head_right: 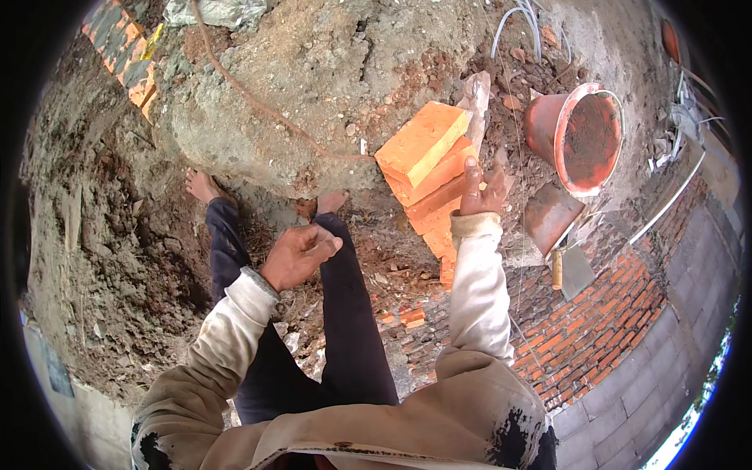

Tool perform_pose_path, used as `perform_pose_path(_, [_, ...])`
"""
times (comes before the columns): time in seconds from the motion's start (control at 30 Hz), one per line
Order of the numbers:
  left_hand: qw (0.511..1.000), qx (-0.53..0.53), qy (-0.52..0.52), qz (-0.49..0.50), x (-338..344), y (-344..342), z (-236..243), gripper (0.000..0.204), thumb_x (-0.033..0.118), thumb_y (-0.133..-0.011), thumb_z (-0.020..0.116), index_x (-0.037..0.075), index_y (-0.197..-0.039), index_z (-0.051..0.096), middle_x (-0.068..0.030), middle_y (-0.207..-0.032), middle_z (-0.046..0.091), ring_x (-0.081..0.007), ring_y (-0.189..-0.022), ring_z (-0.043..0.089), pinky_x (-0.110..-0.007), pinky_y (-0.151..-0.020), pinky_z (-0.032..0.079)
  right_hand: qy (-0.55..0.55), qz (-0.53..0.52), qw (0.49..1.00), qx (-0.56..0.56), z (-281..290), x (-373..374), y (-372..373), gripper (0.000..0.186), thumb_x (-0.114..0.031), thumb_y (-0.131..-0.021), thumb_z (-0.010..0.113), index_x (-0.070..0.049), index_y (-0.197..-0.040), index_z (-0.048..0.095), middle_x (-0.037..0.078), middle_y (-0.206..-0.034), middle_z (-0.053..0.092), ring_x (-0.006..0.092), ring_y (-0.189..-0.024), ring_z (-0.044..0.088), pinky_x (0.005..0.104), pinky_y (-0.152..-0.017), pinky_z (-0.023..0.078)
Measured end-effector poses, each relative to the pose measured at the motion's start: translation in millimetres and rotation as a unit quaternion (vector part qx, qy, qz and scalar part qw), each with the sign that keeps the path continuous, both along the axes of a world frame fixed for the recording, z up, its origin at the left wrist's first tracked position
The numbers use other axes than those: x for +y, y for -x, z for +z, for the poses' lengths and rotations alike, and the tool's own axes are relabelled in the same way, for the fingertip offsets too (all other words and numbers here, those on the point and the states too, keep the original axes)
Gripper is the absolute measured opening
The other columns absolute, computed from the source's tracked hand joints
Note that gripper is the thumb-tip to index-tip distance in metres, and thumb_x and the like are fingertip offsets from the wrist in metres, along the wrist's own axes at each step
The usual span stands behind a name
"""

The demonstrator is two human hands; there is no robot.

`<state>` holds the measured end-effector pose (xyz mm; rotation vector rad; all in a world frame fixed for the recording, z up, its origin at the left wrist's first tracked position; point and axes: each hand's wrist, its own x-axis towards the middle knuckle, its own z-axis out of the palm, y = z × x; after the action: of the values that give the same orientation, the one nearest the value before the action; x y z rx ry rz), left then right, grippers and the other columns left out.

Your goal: The person scoops cement from a bucket using a trowel and spreads it into a trench. They then place bricks into the trench and tap them into place with the trowel.

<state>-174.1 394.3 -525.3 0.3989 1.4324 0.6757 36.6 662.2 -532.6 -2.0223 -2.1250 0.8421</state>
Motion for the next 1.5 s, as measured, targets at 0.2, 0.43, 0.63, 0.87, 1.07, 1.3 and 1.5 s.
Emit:
perform_pose_path(0.2, [0.921, 0.332, -0.134, 0.155, 126, -57, 36, 0.065, 0.042, -0.076, 0.076, -0.002, -0.119, 0.051, -0.02, -0.12, 0.049, -0.0357, -0.109, 0.051, -0.044, -0.093, 0.044, 0.11, -0.103, 0.987, 0.054, -12, -7, 50, 0.062, -0.039, -0.081, 0.073, 0.009, -0.115, 0.055, 0.02, -0.098, 0.067, 0.0255, -0.086, 0.066, 0.0357, -0.076, 0.054])
perform_pose_path(0.43, [0.963, 0.258, -0.04, 0.067, 164, -50, 25, 0.067, 0.052, -0.078, 0.068, -0.002, -0.115, 0.053, -0.018, -0.118, 0.047, -0.0359, -0.11, 0.048, -0.045, -0.096, 0.041, 0.148, -0.137, 0.931, 0.303, -5, -3, 0, 0.039, -0.021, -0.085, 0.063, 0.006, -0.112, 0.055, 0.018, -0.102, 0.066, 0.0243, -0.086, 0.067, 0.0343, -0.071, 0.056])
perform_pose_path(0.63, [0.963, 0.264, -0.049, 0.032, 189, -60, 24, 0.069, 0.05, -0.077, 0.069, -0.003, -0.118, 0.05, -0.0183, -0.12, 0.046, -0.0366, -0.116, 0.044, -0.046, -0.099, 0.038, 0.275, -0.125, 0.851, 0.43, 57, 2, -39, 0.067, -0.032, -0.078, 0.065, 0.006, -0.131, 0.046, 0.02, -0.118, 0.06, 0.03, -0.103, 0.063, 0.0399, -0.087, 0.053])
perform_pose_path(0.87, [0.866, -0.413, 0.021, 0.281, 103, -57, 64, 0.083, 0.048, -0.084, 0.069, 0.0, -0.141, 0.034, -0.0154, -0.137, 0.045, -0.0316, -0.123, 0.049, -0.041, -0.101, 0.043, 0.464, -0.178, 0.719, 0.485, 126, -43, 0, 0.082, -0.036, -0.07, 0.068, 0.004, -0.136, 0.04, 0.021, -0.13, 0.053, 0.034, -0.115, 0.057, 0.0454, -0.099, 0.046])
perform_pose_path(1.07, [0.729, -0.566, -0.016, 0.384, -24, 13, 81, 0.085, 0.04, -0.087, 0.068, 0.007, -0.149, 0.02, -0.0124, -0.142, 0.043, -0.0238, -0.126, 0.05, -0.038, -0.104, 0.042, 0.544, -0.03, 0.783, 0.3, 135, -119, 122, 0.089, -0.037, -0.078, 0.062, 0.001, -0.147, 0.021, 0.02, -0.142, 0.039, 0.031, -0.128, 0.044, 0.0423, -0.108, 0.035])
perform_pose_path(1.3, [0.862, -0.225, -0.013, 0.453, -158, 103, 66, 0.08, 0.026, -0.084, 0.072, 0.005, -0.146, 0.027, -0.01, -0.138, 0.047, -0.0177, -0.125, 0.048, -0.035, -0.104, 0.042, 0.536, 0.147, 0.78, 0.288, 89, -271, 249, 0.098, -0.037, -0.073, 0.077, 0.001, -0.146, 0.023, 0.014, -0.131, 0.046, 0.0249, -0.123, 0.046, 0.0368, -0.103, 0.038])
perform_pose_path(1.5, [0.954, 0.137, 0.088, 0.251, -235, 202, -65, 0.096, 0.05, -0.078, 0.067, 0.001, -0.147, 0.022, -0.0202, -0.143, 0.04, -0.0315, -0.135, 0.037, -0.04, -0.111, 0.03, 0.665, 0.082, 0.707, 0.225, 9, -308, 302, 0.085, -0.021, -0.073, 0.076, -0.001, -0.143, 0.032, 0.007, -0.118, 0.052, 0.0161, -0.102, 0.053, 0.0301, -0.09, 0.044])
